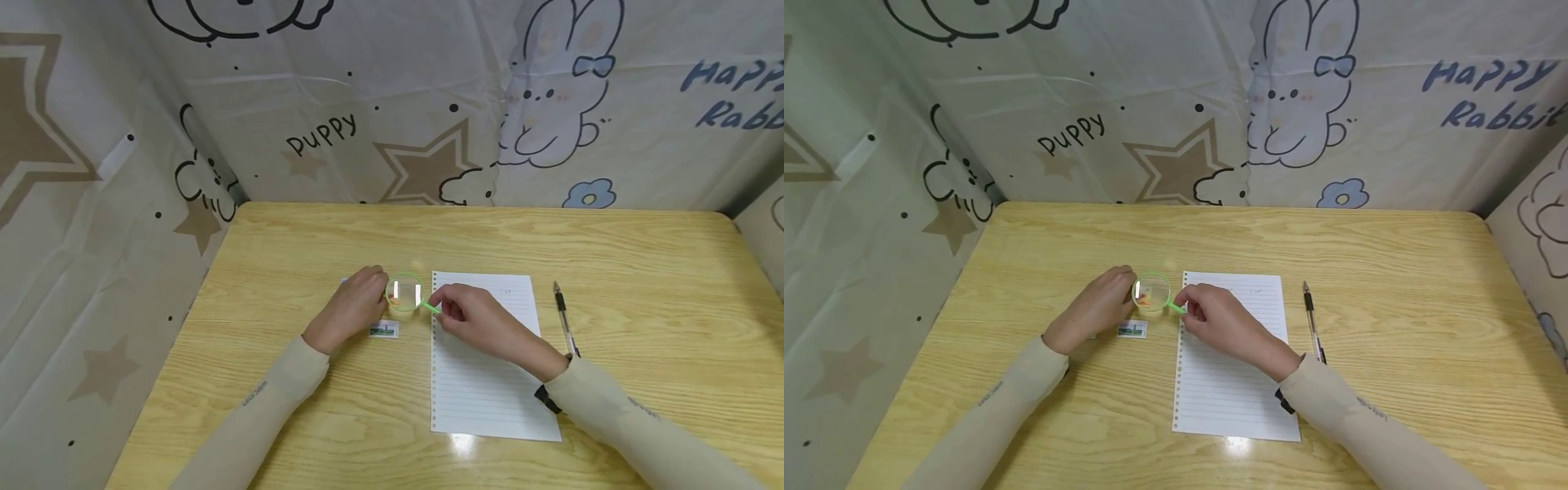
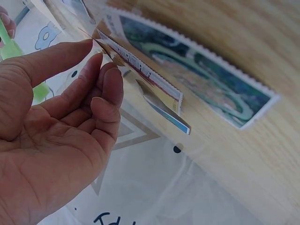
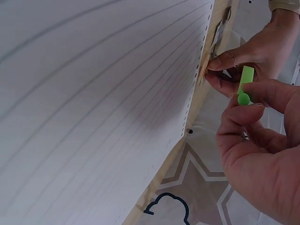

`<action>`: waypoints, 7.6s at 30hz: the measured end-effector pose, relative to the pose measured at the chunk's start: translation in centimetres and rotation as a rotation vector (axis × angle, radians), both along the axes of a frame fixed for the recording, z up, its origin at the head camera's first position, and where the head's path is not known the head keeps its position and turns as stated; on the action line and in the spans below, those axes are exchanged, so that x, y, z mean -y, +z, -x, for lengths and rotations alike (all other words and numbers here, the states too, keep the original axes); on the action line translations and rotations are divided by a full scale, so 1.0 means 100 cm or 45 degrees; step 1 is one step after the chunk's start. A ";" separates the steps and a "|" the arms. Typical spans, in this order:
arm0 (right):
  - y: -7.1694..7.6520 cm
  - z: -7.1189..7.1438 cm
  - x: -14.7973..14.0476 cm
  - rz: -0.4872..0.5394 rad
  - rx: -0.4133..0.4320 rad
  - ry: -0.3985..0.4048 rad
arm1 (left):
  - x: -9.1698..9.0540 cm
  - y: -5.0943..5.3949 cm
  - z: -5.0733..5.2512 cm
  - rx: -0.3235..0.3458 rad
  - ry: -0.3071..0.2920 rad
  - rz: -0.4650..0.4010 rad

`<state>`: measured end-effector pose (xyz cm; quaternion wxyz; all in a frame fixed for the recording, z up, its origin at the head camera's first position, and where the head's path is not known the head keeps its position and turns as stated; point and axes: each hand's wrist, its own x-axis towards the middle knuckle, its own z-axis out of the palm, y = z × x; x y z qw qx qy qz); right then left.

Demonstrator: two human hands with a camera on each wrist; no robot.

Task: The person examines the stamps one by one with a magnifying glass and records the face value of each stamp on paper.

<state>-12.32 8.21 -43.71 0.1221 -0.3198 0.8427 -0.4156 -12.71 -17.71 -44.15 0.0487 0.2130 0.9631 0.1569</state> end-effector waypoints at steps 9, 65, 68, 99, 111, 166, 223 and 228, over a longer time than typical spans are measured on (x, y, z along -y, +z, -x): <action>0.001 -0.001 -0.001 -0.010 -0.019 -0.014 | -0.003 0.001 0.001 0.008 0.012 -0.015; 0.002 -0.027 -0.159 -0.199 0.244 -0.728 | 0.000 -0.001 0.002 -0.080 -0.033 0.008; -0.002 -0.029 -0.168 -0.224 0.199 -0.751 | 0.001 -0.002 0.001 -0.081 -0.040 -0.015; -0.015 -0.032 -0.219 -0.412 0.305 -0.701 | -0.011 0.013 -0.018 0.129 -0.250 -0.063; -0.015 -0.030 -0.220 -0.499 0.214 -0.720 | -0.037 0.009 -0.035 0.090 -0.396 0.020; 0.014 -0.044 -0.154 0.436 -0.250 -0.842 | -0.046 0.000 -0.048 -0.036 -0.424 0.163; -0.024 0.002 -0.027 0.362 0.352 -0.746 | -0.051 0.001 -0.050 0.022 -0.380 0.232; -0.025 0.003 -0.025 0.310 0.349 -0.728 | -0.051 0.002 -0.051 0.018 -0.380 0.240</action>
